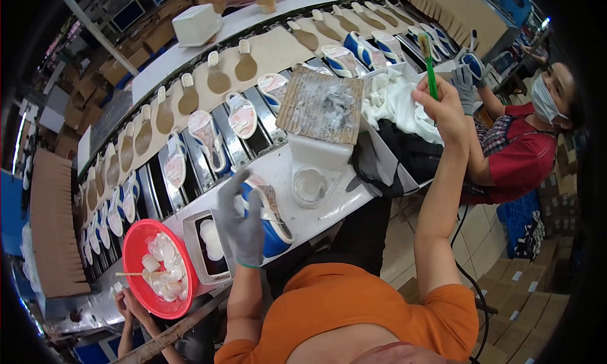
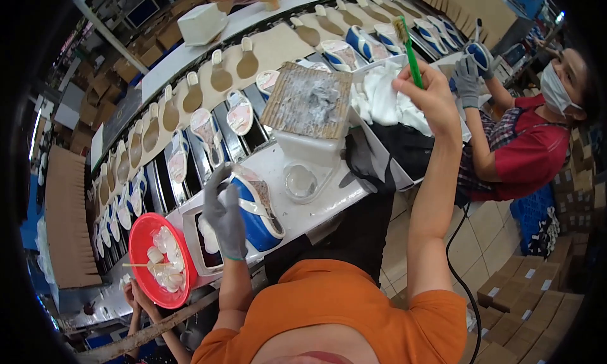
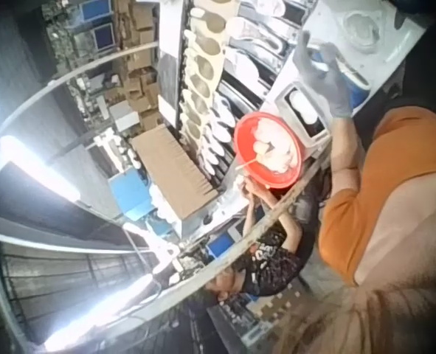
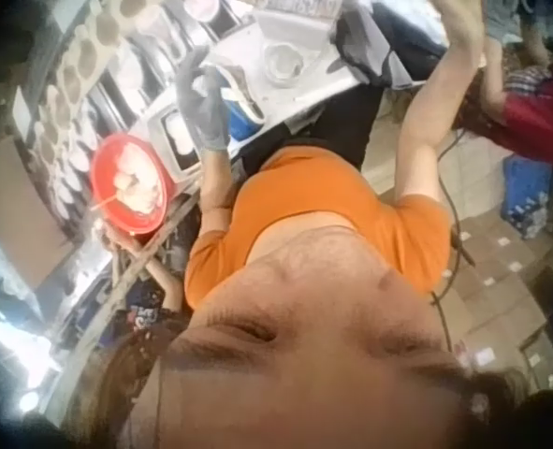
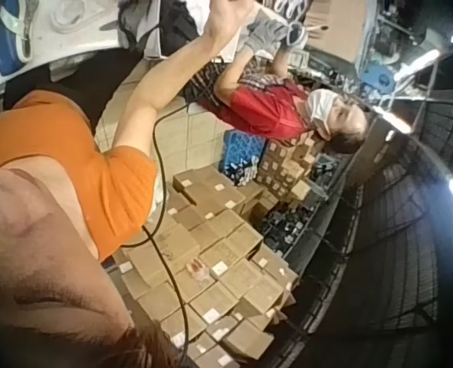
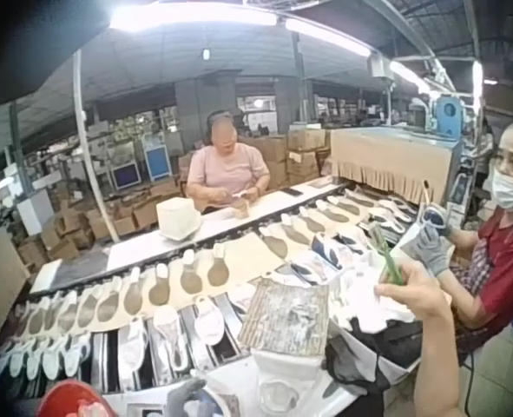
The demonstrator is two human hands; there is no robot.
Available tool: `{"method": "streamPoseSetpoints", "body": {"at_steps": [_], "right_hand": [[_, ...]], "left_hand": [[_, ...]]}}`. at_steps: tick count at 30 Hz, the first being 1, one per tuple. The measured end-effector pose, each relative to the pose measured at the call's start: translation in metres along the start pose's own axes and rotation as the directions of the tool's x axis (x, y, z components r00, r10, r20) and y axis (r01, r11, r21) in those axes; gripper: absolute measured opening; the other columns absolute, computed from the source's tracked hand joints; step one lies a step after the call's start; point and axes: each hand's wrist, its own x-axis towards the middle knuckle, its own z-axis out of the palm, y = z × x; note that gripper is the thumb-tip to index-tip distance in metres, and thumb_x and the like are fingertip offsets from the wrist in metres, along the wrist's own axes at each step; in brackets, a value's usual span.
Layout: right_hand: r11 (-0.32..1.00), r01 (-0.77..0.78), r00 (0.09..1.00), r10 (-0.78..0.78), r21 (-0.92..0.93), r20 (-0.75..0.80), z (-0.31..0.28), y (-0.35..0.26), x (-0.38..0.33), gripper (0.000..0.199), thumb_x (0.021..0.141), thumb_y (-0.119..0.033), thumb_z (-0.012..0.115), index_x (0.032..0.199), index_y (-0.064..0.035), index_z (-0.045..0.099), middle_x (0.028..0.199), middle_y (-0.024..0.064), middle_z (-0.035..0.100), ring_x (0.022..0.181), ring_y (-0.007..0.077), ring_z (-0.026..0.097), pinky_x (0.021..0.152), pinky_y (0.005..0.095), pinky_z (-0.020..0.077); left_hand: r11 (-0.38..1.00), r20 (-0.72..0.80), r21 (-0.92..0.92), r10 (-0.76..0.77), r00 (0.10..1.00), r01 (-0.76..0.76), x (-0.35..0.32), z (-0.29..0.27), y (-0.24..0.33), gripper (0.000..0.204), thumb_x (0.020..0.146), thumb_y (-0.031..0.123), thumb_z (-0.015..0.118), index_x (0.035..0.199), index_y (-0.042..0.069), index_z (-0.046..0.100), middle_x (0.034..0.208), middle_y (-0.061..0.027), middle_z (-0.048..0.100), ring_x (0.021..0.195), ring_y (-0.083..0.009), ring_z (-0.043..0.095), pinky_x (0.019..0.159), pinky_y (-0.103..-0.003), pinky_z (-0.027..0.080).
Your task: Applying industrial glue to the underside of shoe soles using a brush on a conveyor assembly line.
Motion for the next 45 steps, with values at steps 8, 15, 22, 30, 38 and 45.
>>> {"method": "streamPoseSetpoints", "body": {"at_steps": [8,15,22,30,38,45], "right_hand": [[0.991,0.072,0.938,-0.107,0.115,0.329,0.071,-0.024,-0.045,0.017,0.081,-0.007,0.077,0.089,-0.0021,0.062,0.079,-0.0031,0.059,0.070,0.0030,0.050,0.062,0.0189,0.0371],[0.987,0.033,0.991,-0.053,-0.155,-0.125,0.004,0.020,-0.013,0.016,0.080,-0.007,0.075,0.089,0.0000,0.066,0.076,0.0022,0.064,0.072,0.0086,0.058,0.066,0.0226,0.0438],[0.536,-0.177,0.949,-0.130,-0.825,-0.288,0.006,0.064,0.022,0.047,0.075,-0.016,0.078,0.118,-0.0027,0.067,0.107,0.0218,0.070,0.100,0.0356,0.068,0.087,0.0417,0.0499],[0.966,0.253,0.930,-0.225,-0.062,0.292,0.140,-0.024,-0.057,0.028,0.082,-0.009,0.075,0.108,0.0015,0.070,0.085,0.0034,0.068,0.072,0.0063,0.057,0.064,0.0235,0.0456],[0.984,0.152,0.949,-0.120,-0.089,0.292,0.161,-0.037,-0.049,0.014,0.082,-0.009,0.075,0.088,0.0028,0.070,0.070,0.0065,0.066,0.063,0.0095,0.054,0.059,0.0272,0.0416],[0.985,0.169,0.963,-0.156,-0.039,0.221,0.168,-0.024,-0.046,0.011,0.085,-0.007,0.072,0.089,0.0020,0.070,0.071,-0.0010,0.062,0.068,0.0050,0.050,0.064,0.0215,0.0395]], "left_hand": [[0.750,0.558,-0.458,-0.176,0.811,0.478,0.023,0.083,0.042,0.028,0.094,0.014,0.058,0.118,0.000,0.061,0.112,-0.0076,0.065,0.098,-0.0161,0.061,0.086,-0.029,0.045],[0.250,0.402,-0.849,-0.264,0.877,0.465,0.034,0.070,0.013,0.018,0.100,0.012,0.051,0.110,-0.001,0.058,0.104,-0.0086,0.064,0.095,-0.0161,0.063,0.090,-0.033,0.050],[0.761,0.308,-0.514,-0.268,0.913,0.396,0.026,0.054,0.000,0.017,0.095,0.011,0.063,0.106,-0.002,0.064,0.095,-0.0014,0.065,0.086,-0.0058,0.058,0.079,-0.021,0.047],[0.854,0.292,-0.394,-0.234,0.927,0.339,0.012,0.053,0.007,0.020,0.091,0.013,0.068,0.102,-0.004,0.066,0.092,-0.0065,0.070,0.086,-0.0091,0.064,0.079,-0.023,0.049],[0.878,0.440,-0.314,-0.202,0.875,0.361,0.002,0.033,0.011,0.032,0.094,0.017,0.064,0.117,-0.004,0.061,0.100,-0.0062,0.068,0.090,-0.0093,0.061,0.082,-0.024,0.047],[0.936,0.521,-0.139,-0.209,0.828,0.324,-0.009,0.022,0.011,0.023,0.095,0.020,0.061,0.098,-0.002,0.067,0.082,-0.0059,0.068,0.075,-0.0111,0.059,0.072,-0.028,0.044]]}}
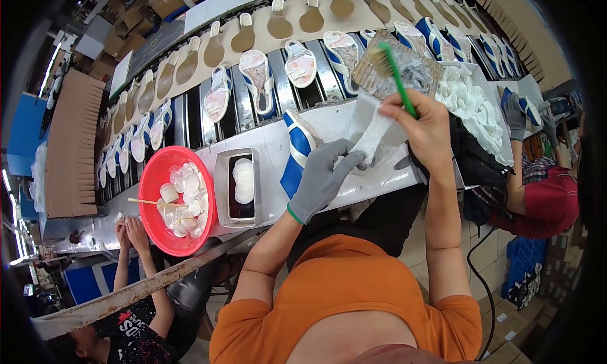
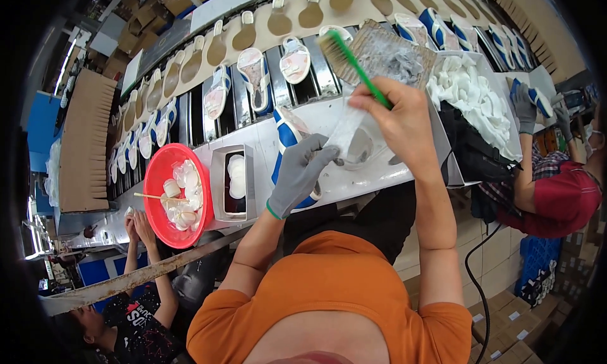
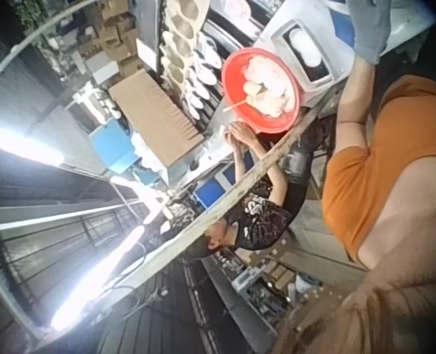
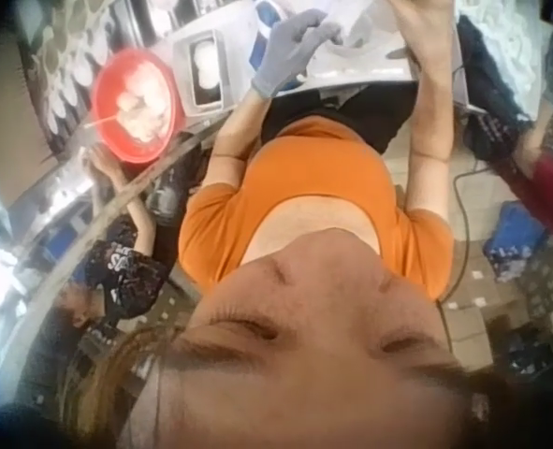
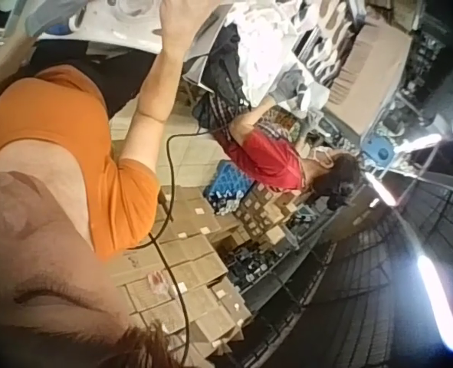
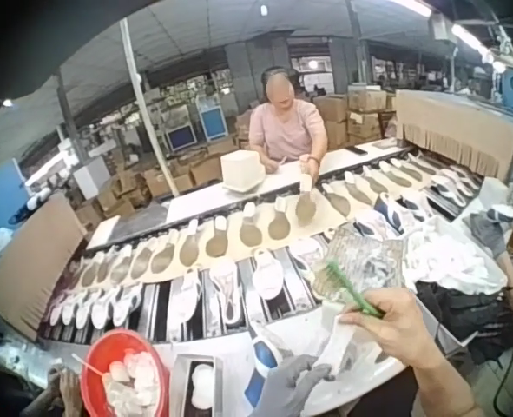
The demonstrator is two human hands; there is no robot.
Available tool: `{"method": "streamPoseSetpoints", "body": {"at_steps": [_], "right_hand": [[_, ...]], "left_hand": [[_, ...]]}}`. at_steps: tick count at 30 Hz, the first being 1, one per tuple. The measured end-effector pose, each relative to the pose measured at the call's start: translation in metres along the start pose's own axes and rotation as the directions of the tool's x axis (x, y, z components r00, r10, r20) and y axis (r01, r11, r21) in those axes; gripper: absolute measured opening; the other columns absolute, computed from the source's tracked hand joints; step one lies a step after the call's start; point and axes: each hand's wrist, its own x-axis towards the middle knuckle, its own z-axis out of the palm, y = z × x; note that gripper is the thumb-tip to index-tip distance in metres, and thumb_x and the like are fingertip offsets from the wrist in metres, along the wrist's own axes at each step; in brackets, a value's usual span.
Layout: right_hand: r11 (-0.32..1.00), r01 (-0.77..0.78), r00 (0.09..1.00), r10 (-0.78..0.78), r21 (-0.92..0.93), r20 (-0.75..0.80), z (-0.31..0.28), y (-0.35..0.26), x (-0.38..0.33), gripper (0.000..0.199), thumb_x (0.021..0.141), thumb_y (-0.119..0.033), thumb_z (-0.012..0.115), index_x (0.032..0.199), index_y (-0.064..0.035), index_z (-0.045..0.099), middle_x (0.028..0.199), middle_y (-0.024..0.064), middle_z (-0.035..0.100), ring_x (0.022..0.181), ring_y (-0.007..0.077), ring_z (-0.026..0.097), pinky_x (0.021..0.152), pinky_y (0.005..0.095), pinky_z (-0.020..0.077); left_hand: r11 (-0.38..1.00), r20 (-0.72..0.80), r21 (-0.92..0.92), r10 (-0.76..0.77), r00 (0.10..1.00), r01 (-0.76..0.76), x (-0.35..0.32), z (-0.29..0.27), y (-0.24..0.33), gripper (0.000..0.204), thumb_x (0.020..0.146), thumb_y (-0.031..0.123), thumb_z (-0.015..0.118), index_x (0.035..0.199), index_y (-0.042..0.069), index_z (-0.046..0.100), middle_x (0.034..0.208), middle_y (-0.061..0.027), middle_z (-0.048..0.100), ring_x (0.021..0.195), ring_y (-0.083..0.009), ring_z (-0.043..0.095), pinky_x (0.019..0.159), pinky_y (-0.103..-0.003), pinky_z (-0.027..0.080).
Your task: Applying industrial glue to the underside of shoe soles using a brush on a conveyor assembly line.
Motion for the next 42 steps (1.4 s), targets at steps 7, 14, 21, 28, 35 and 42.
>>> {"method": "streamPoseSetpoints", "body": {"at_steps": [7,14,21,28,35,42], "right_hand": [[0.986,0.161,0.982,-0.164,-0.041,-0.092,0.020,0.009,0.002,0.007,0.081,-0.002,0.070,0.086,0.0025,0.070,0.074,0.0098,0.067,0.066,0.0150,0.060,0.062,0.0277,0.0449],[0.989,0.151,0.988,-0.151,0.000,0.014,0.030,0.003,-0.007,0.006,0.081,0.000,0.070,0.085,0.0040,0.068,0.075,0.0064,0.065,0.067,0.0111,0.057,0.062,0.0253,0.0424],[0.967,-0.121,0.892,0.008,0.223,0.452,0.006,-0.011,-0.034,0.008,0.078,-0.004,0.075,0.081,0.0020,0.071,0.071,0.0044,0.067,0.067,0.0083,0.058,0.061,0.0253,0.0427],[0.946,-0.259,0.862,0.134,0.197,0.488,0.043,0.000,-0.042,0.012,0.075,-0.007,0.080,0.079,0.0003,0.072,0.069,0.0004,0.065,0.064,0.0059,0.051,0.058,0.0242,0.0378],[0.995,0.071,0.921,-0.092,0.070,0.378,0.056,0.005,-0.035,0.014,0.076,-0.007,0.079,0.082,0.0007,0.069,0.073,0.0015,0.061,0.067,0.0099,0.053,0.060,0.0240,0.0383],[0.979,0.193,0.934,-0.202,0.061,0.294,0.063,0.011,-0.037,0.015,0.075,-0.003,0.078,0.083,0.0042,0.067,0.084,0.0066,0.057,0.077,0.0155,0.056,0.066,0.0280,0.0437]], "left_hand": [[0.974,-0.116,0.206,0.120,0.986,-0.094,-0.025,-0.003,-0.008,0.018,0.096,0.017,0.057,0.086,0.003,0.062,0.074,-0.0054,0.063,0.077,-0.0213,0.058,0.073,-0.034,0.043],[0.796,-0.424,0.595,0.431,0.797,-0.114,-0.034,-0.017,-0.051,0.034,0.093,0.029,0.062,0.112,0.001,0.058,0.092,-0.0149,0.063,0.092,-0.0317,0.057,0.089,-0.040,0.044],[0.848,-0.299,0.353,-0.299,0.906,0.396,-0.021,-0.049,-0.101,0.071,0.091,0.056,0.055,0.126,-0.006,0.050,0.118,-0.0316,0.060,0.106,-0.0427,0.061,0.090,-0.049,0.046],[0.771,-0.249,-0.636,-0.242,0.938,0.029,-0.021,-0.025,-0.129,0.058,0.096,0.042,0.051,0.138,0.002,0.043,0.128,-0.0135,0.058,0.113,-0.0220,0.060,0.096,-0.036,0.048],[0.627,-0.169,-0.779,-0.203,0.964,-0.004,-0.029,-0.009,-0.112,0.063,0.096,0.039,0.051,0.145,0.002,0.037,0.131,-0.0144,0.056,0.115,-0.0221,0.059,0.099,-0.037,0.048],[0.674,-0.190,-0.738,-0.153,0.970,-0.038,-0.032,-0.004,-0.094,0.072,0.092,0.040,0.053,0.149,0.001,0.030,0.135,-0.0155,0.052,0.120,-0.0230,0.056,0.099,-0.036,0.047]]}}
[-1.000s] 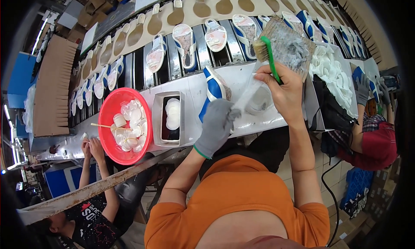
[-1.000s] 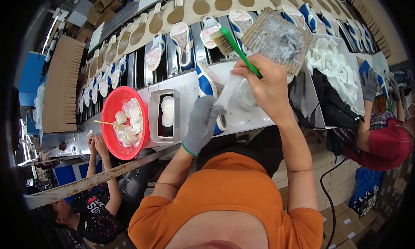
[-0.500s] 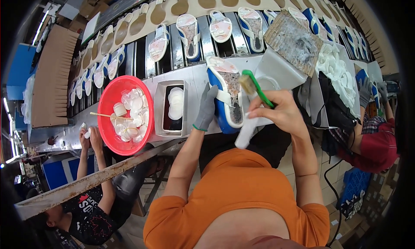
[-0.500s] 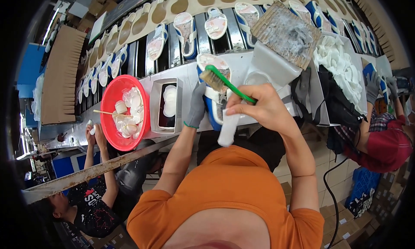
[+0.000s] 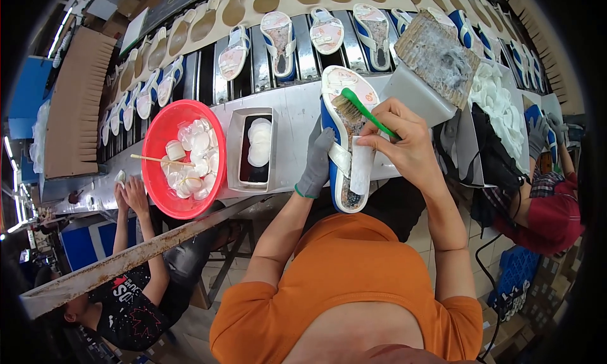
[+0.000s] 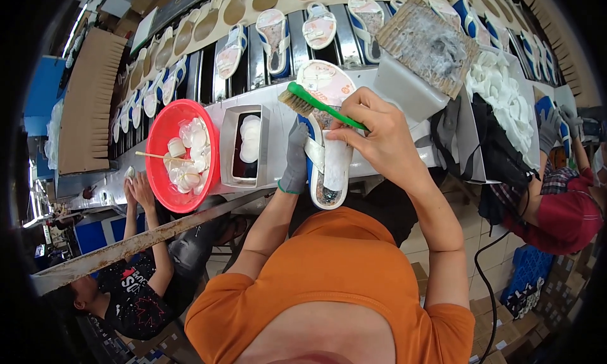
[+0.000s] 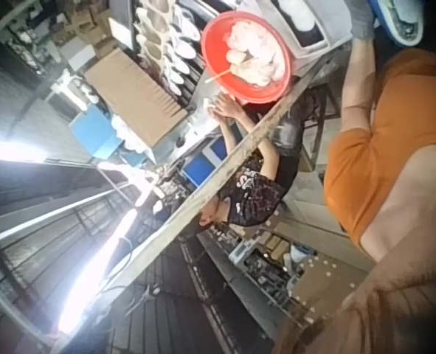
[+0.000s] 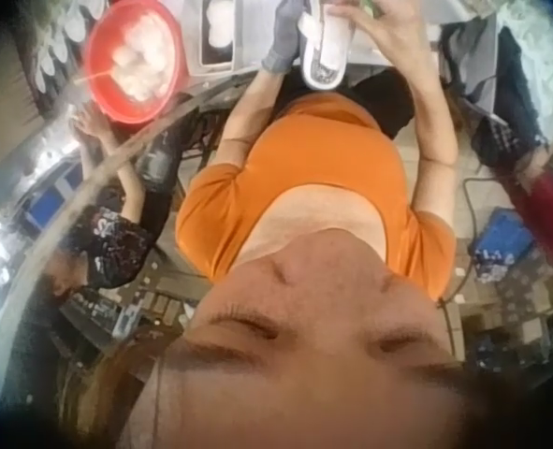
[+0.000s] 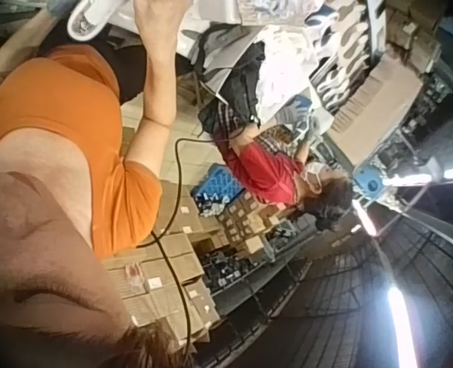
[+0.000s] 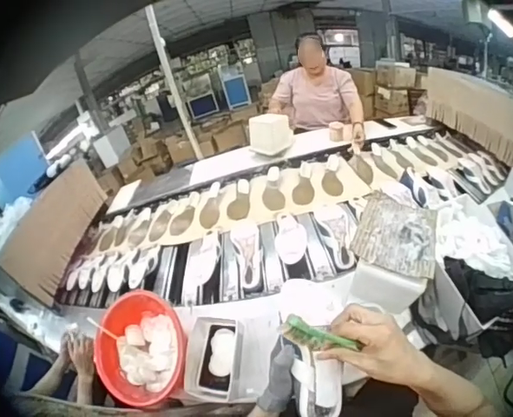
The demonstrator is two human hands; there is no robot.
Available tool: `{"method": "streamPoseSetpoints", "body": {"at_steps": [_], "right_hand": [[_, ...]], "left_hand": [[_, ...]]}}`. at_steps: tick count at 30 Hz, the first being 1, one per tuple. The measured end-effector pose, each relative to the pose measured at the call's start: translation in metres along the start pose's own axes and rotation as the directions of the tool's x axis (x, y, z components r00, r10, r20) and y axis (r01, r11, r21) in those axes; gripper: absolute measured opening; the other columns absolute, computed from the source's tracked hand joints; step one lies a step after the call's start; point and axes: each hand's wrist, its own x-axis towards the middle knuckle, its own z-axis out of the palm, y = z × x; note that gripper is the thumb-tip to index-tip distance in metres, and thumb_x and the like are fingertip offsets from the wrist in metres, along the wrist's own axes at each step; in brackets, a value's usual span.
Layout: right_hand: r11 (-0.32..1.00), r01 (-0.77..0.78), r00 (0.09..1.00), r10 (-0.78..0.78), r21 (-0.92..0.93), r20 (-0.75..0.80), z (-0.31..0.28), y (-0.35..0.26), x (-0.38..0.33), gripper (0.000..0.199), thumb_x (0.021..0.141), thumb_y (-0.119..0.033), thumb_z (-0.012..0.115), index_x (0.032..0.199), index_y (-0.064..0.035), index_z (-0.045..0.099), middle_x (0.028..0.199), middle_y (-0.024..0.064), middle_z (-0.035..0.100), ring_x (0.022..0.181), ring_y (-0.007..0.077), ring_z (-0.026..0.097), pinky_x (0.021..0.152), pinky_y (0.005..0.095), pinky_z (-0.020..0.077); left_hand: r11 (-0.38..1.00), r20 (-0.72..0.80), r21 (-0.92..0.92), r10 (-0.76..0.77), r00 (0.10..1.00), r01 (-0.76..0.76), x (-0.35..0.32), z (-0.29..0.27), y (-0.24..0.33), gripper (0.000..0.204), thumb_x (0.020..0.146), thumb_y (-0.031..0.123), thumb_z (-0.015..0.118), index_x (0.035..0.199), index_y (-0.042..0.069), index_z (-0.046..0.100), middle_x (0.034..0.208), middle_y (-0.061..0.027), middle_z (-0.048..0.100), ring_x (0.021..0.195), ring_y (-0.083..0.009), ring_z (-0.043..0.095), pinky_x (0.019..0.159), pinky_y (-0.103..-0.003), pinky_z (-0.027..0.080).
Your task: Applying industrial glue to the underside of shoe soles using a brush on a conveyor assembly line.
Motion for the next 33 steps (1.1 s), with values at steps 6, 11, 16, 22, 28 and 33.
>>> {"method": "streamPoseSetpoints", "body": {"at_steps": [6,11,16,22,28,33], "right_hand": [[0.984,0.073,0.994,-0.085,-0.161,-0.071,0.007,0.001,0.000,0.023,0.074,-0.006,0.080,0.090,0.0014,0.065,0.087,0.0091,0.058,0.076,0.0242,0.063,0.065,0.0338,0.0498],[0.977,-0.019,0.992,-0.008,-0.212,-0.128,0.006,-0.009,-0.013,0.037,0.074,-0.013,0.081,0.106,-0.0038,0.064,0.095,0.0099,0.061,0.082,0.0283,0.064,0.068,0.0354,0.0519],[0.960,0.090,0.994,-0.069,-0.265,0.088,0.013,-0.022,-0.025,0.047,0.075,-0.020,0.079,0.117,-0.0068,0.062,0.110,0.0102,0.064,0.095,0.0326,0.065,0.073,0.0373,0.0552],[0.994,-0.053,0.997,0.057,-0.100,0.045,-0.023,-0.018,-0.020,0.032,0.079,-0.013,0.076,0.110,-0.0059,0.072,0.095,0.0113,0.068,0.075,0.0246,0.062,0.063,0.0311,0.0476],[0.828,0.184,0.979,-0.105,-0.529,0.175,-0.014,-0.008,-0.043,0.022,0.080,-0.014,0.074,0.102,-0.0104,0.072,0.079,0.0032,0.061,0.067,0.0220,0.057,0.056,0.0345,0.0471],[0.887,0.318,0.901,-0.172,-0.334,0.399,-0.012,-0.023,-0.056,0.021,0.080,-0.016,0.074,0.100,-0.0116,0.071,0.079,0.0008,0.059,0.068,0.0190,0.058,0.054,0.0326,0.0481]], "left_hand": [[0.999,-0.002,-0.053,-0.002,1.000,0.002,0.001,-0.002,-0.003,0.071,0.091,0.039,0.052,0.147,0.000,0.031,0.133,-0.0162,0.053,0.117,-0.0239,0.058,0.098,-0.037,0.048],[0.998,-0.043,-0.064,-0.022,0.999,0.019,-0.003,-0.007,-0.005,0.067,0.092,0.037,0.052,0.145,0.000,0.034,0.130,-0.0163,0.055,0.113,-0.0233,0.061,0.095,-0.036,0.051],[0.999,-0.148,0.043,-0.026,0.989,0.033,-0.007,-0.018,-0.012,0.061,0.094,0.034,0.050,0.143,0.001,0.036,0.128,-0.0171,0.057,0.109,-0.0237,0.063,0.090,-0.035,0.054],[0.980,-0.066,-0.201,-0.008,0.998,-0.006,0.003,-0.026,-0.010,0.058,0.096,0.036,0.049,0.142,0.002,0.036,0.127,-0.0175,0.058,0.107,-0.0257,0.065,0.092,-0.037,0.055],[0.951,-0.120,-0.306,-0.080,0.990,0.040,0.009,-0.029,-0.001,0.057,0.095,0.038,0.050,0.138,0.002,0.043,0.125,-0.0166,0.060,0.107,-0.0243,0.066,0.090,-0.038,0.056],[0.952,-0.089,-0.297,-0.108,0.990,0.077,0.008,-0.033,0.002,0.055,0.095,0.040,0.049,0.135,0.002,0.048,0.122,-0.0154,0.062,0.103,-0.0233,0.067,0.089,-0.037,0.056]]}}
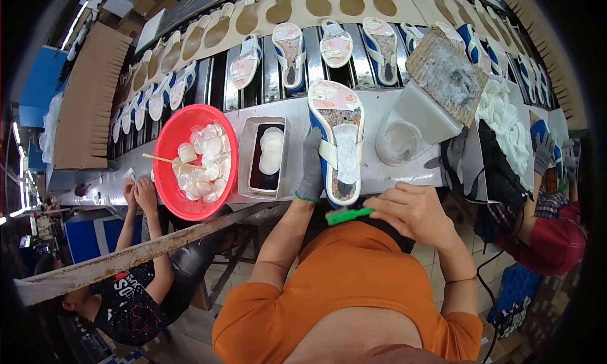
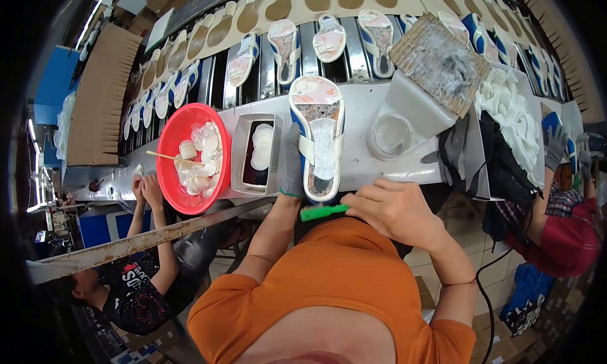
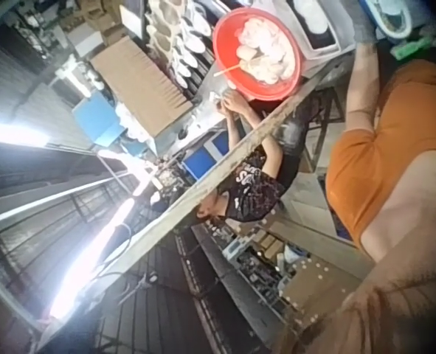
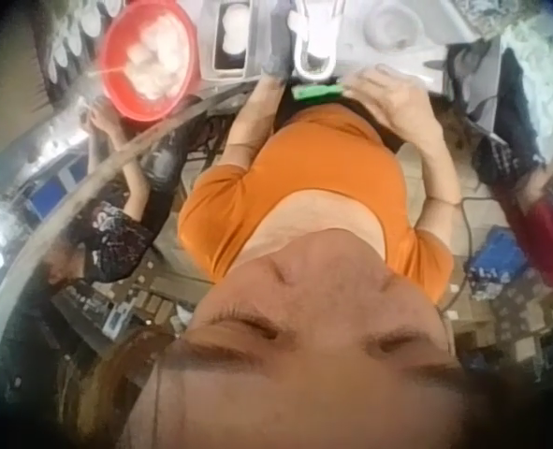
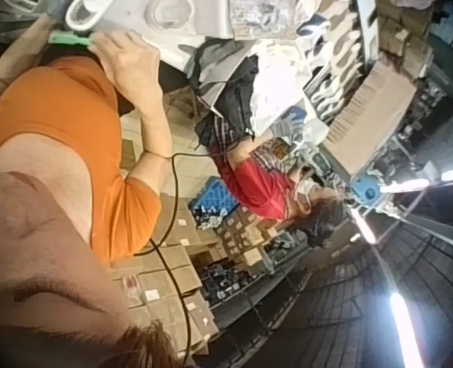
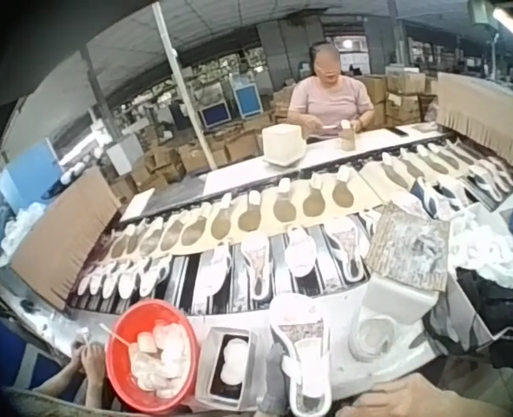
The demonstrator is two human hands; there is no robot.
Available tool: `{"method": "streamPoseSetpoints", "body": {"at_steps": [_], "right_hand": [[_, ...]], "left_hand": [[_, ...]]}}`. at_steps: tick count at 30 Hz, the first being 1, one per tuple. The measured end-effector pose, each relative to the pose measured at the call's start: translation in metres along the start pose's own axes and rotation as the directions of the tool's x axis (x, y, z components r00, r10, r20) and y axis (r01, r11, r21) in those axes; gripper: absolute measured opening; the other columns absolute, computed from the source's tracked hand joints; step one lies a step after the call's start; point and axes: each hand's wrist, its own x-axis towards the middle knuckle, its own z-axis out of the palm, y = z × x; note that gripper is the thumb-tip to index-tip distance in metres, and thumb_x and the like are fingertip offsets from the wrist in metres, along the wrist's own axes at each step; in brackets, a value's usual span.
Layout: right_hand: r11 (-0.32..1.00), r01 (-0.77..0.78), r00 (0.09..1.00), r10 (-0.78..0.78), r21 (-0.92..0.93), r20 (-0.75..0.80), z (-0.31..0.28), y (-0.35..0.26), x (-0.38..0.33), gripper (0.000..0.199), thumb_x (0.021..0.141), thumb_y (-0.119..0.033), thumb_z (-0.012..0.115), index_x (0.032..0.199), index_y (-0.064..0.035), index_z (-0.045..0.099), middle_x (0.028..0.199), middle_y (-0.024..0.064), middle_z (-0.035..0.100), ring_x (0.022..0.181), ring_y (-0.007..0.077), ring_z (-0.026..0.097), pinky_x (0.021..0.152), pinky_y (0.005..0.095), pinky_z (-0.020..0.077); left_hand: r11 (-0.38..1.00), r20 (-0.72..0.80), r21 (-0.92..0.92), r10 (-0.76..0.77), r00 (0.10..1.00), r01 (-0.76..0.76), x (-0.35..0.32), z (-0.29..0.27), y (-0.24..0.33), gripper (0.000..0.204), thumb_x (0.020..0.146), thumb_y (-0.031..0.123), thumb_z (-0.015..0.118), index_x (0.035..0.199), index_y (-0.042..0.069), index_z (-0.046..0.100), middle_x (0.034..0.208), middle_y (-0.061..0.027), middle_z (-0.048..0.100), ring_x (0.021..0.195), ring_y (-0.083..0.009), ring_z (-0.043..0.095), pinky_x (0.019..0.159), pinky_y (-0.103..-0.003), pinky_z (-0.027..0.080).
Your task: Applying industrial glue to the underside of shoe soles using a brush on a conveyor assembly line.
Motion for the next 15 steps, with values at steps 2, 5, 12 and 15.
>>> {"method": "streamPoseSetpoints", "body": {"at_steps": [2,5,12,15], "right_hand": [[0.994,-0.043,0.995,0.051,0.096,-0.091,-0.008,0.005,0.005,0.021,0.080,-0.017,0.074,0.101,-0.0118,0.071,0.078,0.0018,0.059,0.067,0.0200,0.058,0.054,0.0318,0.0472],[0.988,-0.154,0.964,0.157,0.030,-0.214,-0.020,0.019,0.013,0.019,0.082,-0.017,0.073,0.100,-0.0113,0.071,0.076,0.0029,0.058,0.065,0.0219,0.058,0.055,0.0344,0.0470],[0.933,-0.273,0.918,0.180,-0.234,-0.352,-0.009,0.044,0.041,0.013,0.085,-0.015,0.071,0.094,-0.0061,0.071,0.077,0.0070,0.061,0.068,0.0286,0.061,0.058,0.0364,0.0458],[0.864,-0.432,0.800,0.236,-0.257,-0.552,-0.011,0.058,0.049,0.012,0.086,-0.015,0.070,0.096,-0.0082,0.070,0.076,0.0057,0.060,0.067,0.0271,0.061,0.056,0.0373,0.0459]], "left_hand": [[0.999,0.010,-0.018,-0.033,0.999,0.033,0.000,-0.001,0.001,0.055,0.095,0.041,0.049,0.135,0.003,0.048,0.122,-0.0150,0.062,0.103,-0.0230,0.067,0.090,-0.037,0.056],[1.000,0.012,0.004,-0.024,1.000,0.024,0.003,-0.001,0.002,0.055,0.095,0.040,0.049,0.136,0.004,0.047,0.124,-0.0146,0.061,0.106,-0.0224,0.066,0.091,-0.036,0.055],[0.978,0.067,0.203,0.043,0.997,-0.056,0.000,0.013,0.003,0.065,0.093,0.036,0.051,0.145,0.002,0.036,0.130,-0.0150,0.057,0.112,-0.0230,0.062,0.094,-0.036,0.053],[0.974,0.107,0.200,0.089,0.990,-0.109,-0.004,0.023,0.004,0.064,0.094,0.037,0.051,0.144,0.000,0.038,0.130,-0.0147,0.058,0.113,-0.0216,0.062,0.095,-0.035,0.052]]}}
